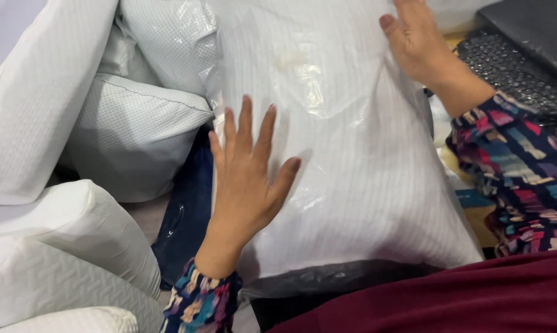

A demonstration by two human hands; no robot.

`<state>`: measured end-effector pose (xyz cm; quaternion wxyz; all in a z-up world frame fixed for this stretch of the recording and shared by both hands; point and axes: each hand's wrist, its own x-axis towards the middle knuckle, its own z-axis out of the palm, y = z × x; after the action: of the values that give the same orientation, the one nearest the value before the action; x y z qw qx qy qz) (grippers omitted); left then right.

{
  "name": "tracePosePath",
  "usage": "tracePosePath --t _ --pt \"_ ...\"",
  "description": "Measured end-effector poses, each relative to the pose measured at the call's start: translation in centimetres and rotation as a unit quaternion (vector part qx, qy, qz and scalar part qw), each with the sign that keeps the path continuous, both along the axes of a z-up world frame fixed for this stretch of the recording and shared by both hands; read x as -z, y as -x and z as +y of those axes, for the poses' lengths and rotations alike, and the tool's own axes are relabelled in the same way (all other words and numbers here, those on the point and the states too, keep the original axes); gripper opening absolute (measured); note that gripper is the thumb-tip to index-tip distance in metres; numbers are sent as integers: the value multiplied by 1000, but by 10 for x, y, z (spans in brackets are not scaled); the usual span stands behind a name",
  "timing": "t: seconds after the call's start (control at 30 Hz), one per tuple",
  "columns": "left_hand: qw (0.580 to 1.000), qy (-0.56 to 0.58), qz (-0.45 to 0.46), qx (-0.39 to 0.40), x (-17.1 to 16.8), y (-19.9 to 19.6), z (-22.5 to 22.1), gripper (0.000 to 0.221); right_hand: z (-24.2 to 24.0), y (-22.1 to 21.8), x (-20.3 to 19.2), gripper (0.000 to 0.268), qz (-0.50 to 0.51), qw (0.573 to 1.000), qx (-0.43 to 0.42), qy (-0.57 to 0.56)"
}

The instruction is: The person places a foam pillow inside a clear plastic bag, seals the bag by hand, and then uses a roll of tape and scissors to secure the packaging.

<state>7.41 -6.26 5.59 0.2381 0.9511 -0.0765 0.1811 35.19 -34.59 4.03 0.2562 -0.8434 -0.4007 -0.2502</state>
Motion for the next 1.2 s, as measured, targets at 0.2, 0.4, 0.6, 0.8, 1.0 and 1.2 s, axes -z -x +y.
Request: tracePosePath --t 0.2,0.4,0.6,0.8,1.0,1.2 --pt "994 -111 25 4 19 -40 -44 75 3 106 18 94 255 966 15 44" --pt "989 -142 -49 2 13 -23 -64 75 -42 166 9 102 263 963 66 -9" --pt "981 -180 -70 6 45 -21 -66 75 -69 195 45 85 252 966 52 43" --pt "979 -177 -96 -32 45 13 -63 76 -84 221 70 83 267 962 -42 23" --pt "968 -189 -144 -80 60 42 -72 81 -108 245 66 83 317 948 -34 15" --pt "956 -244 -155 -54 88 45 -96 83 -125 260 75 107 423 902 23 -89"
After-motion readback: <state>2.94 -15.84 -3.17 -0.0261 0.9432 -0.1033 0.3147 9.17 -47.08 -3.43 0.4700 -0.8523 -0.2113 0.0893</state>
